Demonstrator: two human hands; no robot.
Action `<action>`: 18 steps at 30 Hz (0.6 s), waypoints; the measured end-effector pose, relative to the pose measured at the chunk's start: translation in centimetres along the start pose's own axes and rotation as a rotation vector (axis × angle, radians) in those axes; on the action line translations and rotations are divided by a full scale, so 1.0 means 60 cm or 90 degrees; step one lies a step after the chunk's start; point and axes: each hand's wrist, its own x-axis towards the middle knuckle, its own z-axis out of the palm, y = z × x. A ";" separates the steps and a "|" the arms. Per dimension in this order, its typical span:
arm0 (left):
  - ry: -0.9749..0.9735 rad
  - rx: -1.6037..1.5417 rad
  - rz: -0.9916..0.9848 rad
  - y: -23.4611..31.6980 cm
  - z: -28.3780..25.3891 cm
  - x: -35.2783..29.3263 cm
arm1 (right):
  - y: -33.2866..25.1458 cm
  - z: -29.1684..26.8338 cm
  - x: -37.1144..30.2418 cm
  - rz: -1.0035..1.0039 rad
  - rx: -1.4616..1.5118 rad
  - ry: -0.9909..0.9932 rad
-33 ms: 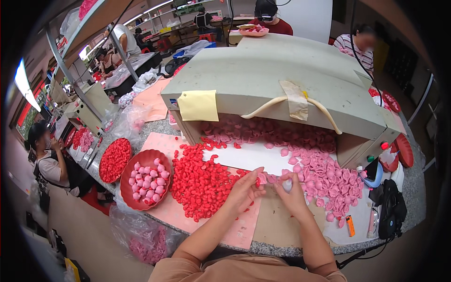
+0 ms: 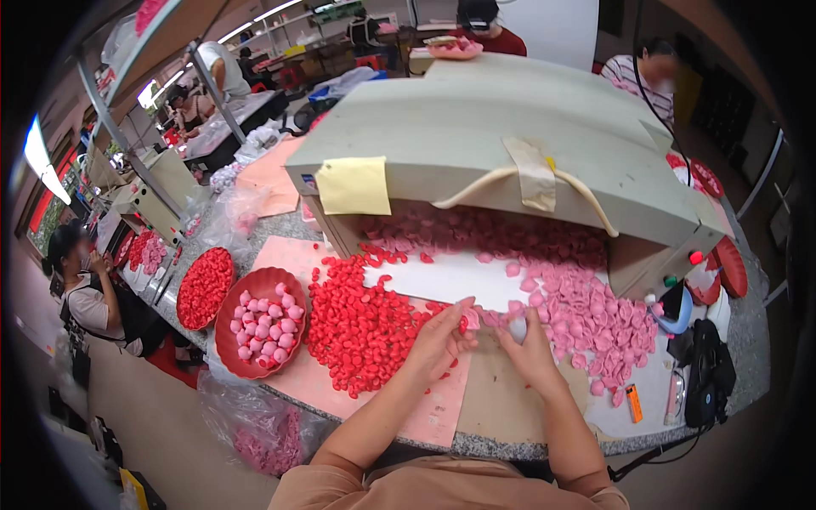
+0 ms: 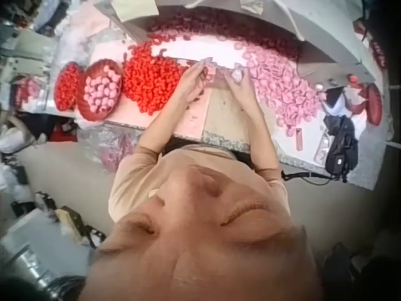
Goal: Manually assembling small pink and white plastic toy components at a factory workbench.
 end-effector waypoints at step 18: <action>-0.057 -0.064 -0.077 0.001 0.025 -0.002 | -0.035 -0.033 0.000 -0.093 0.306 0.093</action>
